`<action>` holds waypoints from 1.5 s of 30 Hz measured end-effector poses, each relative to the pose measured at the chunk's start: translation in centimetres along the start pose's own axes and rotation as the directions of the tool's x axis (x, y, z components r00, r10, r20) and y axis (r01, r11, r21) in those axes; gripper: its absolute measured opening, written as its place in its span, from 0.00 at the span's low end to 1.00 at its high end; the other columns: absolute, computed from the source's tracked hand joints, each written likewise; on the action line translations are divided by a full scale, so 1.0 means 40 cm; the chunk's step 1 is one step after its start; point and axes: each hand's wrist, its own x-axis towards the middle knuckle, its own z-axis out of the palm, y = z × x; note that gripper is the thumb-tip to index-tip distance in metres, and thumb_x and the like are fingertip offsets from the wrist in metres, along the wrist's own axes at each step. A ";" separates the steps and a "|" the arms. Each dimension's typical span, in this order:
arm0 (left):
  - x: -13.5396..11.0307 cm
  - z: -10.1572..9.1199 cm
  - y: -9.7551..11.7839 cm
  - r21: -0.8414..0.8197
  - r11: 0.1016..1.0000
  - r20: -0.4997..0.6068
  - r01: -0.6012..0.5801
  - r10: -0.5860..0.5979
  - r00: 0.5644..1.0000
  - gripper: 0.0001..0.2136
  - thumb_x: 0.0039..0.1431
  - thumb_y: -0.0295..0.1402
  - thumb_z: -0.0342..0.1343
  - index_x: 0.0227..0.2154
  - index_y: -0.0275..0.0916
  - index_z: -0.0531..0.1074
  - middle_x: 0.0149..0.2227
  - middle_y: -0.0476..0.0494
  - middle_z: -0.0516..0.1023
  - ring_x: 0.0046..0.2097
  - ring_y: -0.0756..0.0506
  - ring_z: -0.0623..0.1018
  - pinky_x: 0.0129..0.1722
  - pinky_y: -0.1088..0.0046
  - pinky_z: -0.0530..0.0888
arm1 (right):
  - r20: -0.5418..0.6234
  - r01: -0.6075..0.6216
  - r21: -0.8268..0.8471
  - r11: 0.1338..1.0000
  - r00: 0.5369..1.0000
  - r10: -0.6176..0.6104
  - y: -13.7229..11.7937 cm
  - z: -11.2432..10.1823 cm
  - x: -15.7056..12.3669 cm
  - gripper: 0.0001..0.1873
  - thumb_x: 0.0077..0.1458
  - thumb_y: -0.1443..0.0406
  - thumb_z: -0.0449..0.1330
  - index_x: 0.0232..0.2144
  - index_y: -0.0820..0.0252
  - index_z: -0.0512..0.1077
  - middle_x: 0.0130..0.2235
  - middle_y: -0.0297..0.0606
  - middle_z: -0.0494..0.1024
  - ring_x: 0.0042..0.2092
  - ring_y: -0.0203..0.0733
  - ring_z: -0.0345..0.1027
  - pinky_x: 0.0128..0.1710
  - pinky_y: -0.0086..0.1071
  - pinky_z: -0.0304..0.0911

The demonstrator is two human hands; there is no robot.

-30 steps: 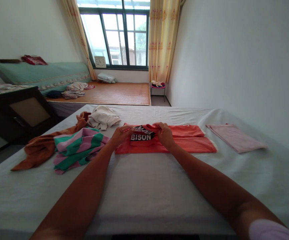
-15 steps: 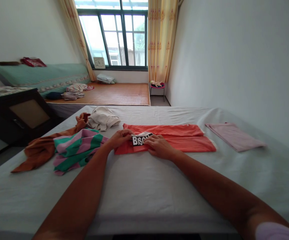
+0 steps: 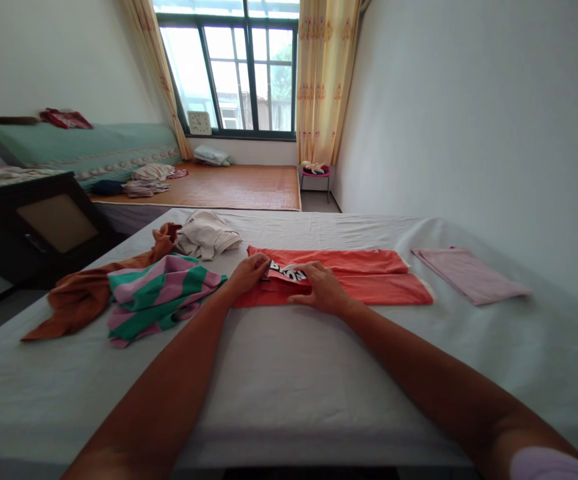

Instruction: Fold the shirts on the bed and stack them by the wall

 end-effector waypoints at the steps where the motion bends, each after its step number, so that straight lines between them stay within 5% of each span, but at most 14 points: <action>1: 0.001 0.001 0.000 -0.001 1.000 -0.011 0.003 -0.003 1.000 0.15 0.59 0.45 0.47 0.28 0.38 0.68 0.24 0.51 0.70 0.28 0.49 0.69 0.30 0.74 0.67 | 0.009 0.017 -0.031 0.999 1.000 -0.017 -0.005 0.003 0.000 0.32 0.48 0.57 0.66 0.54 0.55 0.66 0.52 0.44 0.73 0.55 0.52 0.62 0.53 0.45 0.56; 6: 0.005 0.000 -0.003 -0.028 1.000 -0.038 0.003 -0.004 0.999 0.16 0.59 0.46 0.47 0.29 0.38 0.69 0.26 0.50 0.71 0.29 0.49 0.69 0.31 0.75 0.67 | -0.102 -0.066 -0.026 0.997 0.993 0.063 0.006 0.010 0.016 0.12 0.59 0.66 0.54 0.43 0.57 0.73 0.46 0.42 0.76 0.51 0.48 0.64 0.52 0.41 0.57; 9: 0.006 0.000 -0.014 0.007 1.000 -0.029 0.002 -0.002 1.000 0.16 0.60 0.45 0.46 0.31 0.37 0.70 0.27 0.50 0.72 0.30 0.48 0.71 0.30 0.75 0.66 | -0.133 -0.193 0.146 0.970 0.968 0.213 0.037 0.006 0.024 0.12 0.61 0.64 0.50 0.40 0.59 0.73 0.39 0.40 0.78 0.41 0.43 0.70 0.44 0.34 0.62; 13: 0.010 0.009 -0.028 0.253 0.966 -0.054 0.047 -0.035 0.998 0.14 0.60 0.42 0.47 0.38 0.40 0.74 0.29 0.47 0.76 0.32 0.46 0.73 0.32 0.72 0.66 | -0.050 -0.360 0.202 0.911 0.925 0.377 0.078 -0.001 0.019 0.13 0.58 0.61 0.54 0.44 0.58 0.71 0.30 0.33 0.77 0.32 0.39 0.70 0.35 0.31 0.63; 16: 0.010 0.016 -0.025 0.420 0.898 -0.087 0.133 -0.106 0.991 0.16 0.60 0.42 0.49 0.45 0.42 0.74 0.34 0.43 0.79 0.35 0.42 0.76 0.34 0.70 0.67 | 0.051 -0.357 0.228 0.906 0.933 0.356 0.105 -0.010 0.013 0.18 0.52 0.65 0.59 0.47 0.59 0.70 0.29 0.32 0.76 0.31 0.38 0.69 0.35 0.31 0.64; 20: 0.009 0.021 -0.011 0.499 0.853 -0.075 0.152 -0.132 0.988 0.16 0.60 0.44 0.49 0.45 0.45 0.76 0.36 0.42 0.80 0.38 0.41 0.77 0.36 0.70 0.68 | 0.231 -0.333 0.406 0.851 0.938 0.257 0.130 -0.021 0.008 0.28 0.41 0.74 0.59 0.49 0.60 0.69 0.40 0.37 0.76 0.35 0.36 0.70 0.35 0.29 0.66; 22: 0.010 0.020 -0.007 0.517 0.844 -0.086 0.143 -0.116 0.990 0.16 0.61 0.43 0.49 0.43 0.45 0.77 0.36 0.42 0.81 0.38 0.41 0.78 0.36 0.70 0.68 | 0.225 -0.314 0.437 0.843 0.946 0.235 0.134 -0.027 0.008 0.31 0.40 0.76 0.56 0.50 0.61 0.68 0.41 0.38 0.75 0.35 0.35 0.70 0.35 0.30 0.67; 29: 0.007 0.008 0.005 0.561 0.821 -0.109 0.109 -0.057 0.992 0.15 0.62 0.42 0.48 0.41 0.43 0.78 0.38 0.41 0.80 0.41 0.41 0.77 0.41 0.69 0.70 | 0.178 -0.171 0.213 0.962 0.975 0.134 0.116 -0.064 0.010 0.30 0.41 0.81 0.51 0.47 0.60 0.72 0.45 0.41 0.76 0.44 0.40 0.70 0.47 0.35 0.66; 32: 0.000 0.025 0.027 0.558 0.827 -0.082 -0.062 0.130 0.988 0.14 0.64 0.37 0.46 0.41 0.41 0.77 0.43 0.40 0.78 0.47 0.41 0.74 0.50 0.64 0.68 | -0.012 -0.089 0.056 0.994 0.996 0.089 0.081 -0.059 0.009 0.27 0.46 0.81 0.50 0.46 0.60 0.73 0.49 0.44 0.74 0.53 0.44 0.66 0.56 0.42 0.60; 34: -0.005 0.050 0.041 0.496 0.837 0.015 -0.229 0.256 0.967 0.16 0.65 0.34 0.43 0.46 0.42 0.75 0.49 0.41 0.76 0.53 0.42 0.71 0.56 0.61 0.65 | -0.070 0.039 -0.002 0.999 0.997 -0.039 0.049 -0.038 0.007 0.26 0.53 0.78 0.49 0.52 0.58 0.71 0.55 0.43 0.71 0.58 0.44 0.60 0.61 0.44 0.54; 37: -0.019 0.095 0.048 0.439 0.824 0.228 -0.358 0.283 0.931 0.18 0.65 0.36 0.43 0.55 0.42 0.68 0.58 0.41 0.70 0.60 0.42 0.66 0.61 0.59 0.59 | 0.044 0.185 -0.010 0.983 0.982 -0.185 0.017 0.016 -0.003 0.24 0.61 0.67 0.52 0.59 0.56 0.63 0.62 0.42 0.64 0.64 0.44 0.52 0.64 0.45 0.47; 41: -0.036 0.127 0.040 0.523 0.802 0.302 -0.287 0.141 0.943 0.25 0.66 0.43 0.41 0.62 0.39 0.59 0.65 0.37 0.60 0.66 0.40 0.58 0.63 0.58 0.54 | 0.144 0.069 -0.035 0.997 0.987 -0.064 0.047 0.068 -0.011 0.31 0.61 0.52 0.52 0.62 0.58 0.59 0.65 0.45 0.59 0.66 0.47 0.49 0.65 0.45 0.45; 45: -0.040 0.122 0.041 0.555 0.788 0.304 -0.266 0.105 0.947 0.26 0.67 0.47 0.37 0.64 0.42 0.56 0.66 0.41 0.56 0.67 0.40 0.55 0.64 0.58 0.52 | 0.122 -0.111 -0.146 0.983 0.984 0.129 0.155 0.019 -0.006 0.29 0.65 0.52 0.45 0.62 0.58 0.60 0.65 0.46 0.59 0.66 0.45 0.48 0.65 0.45 0.44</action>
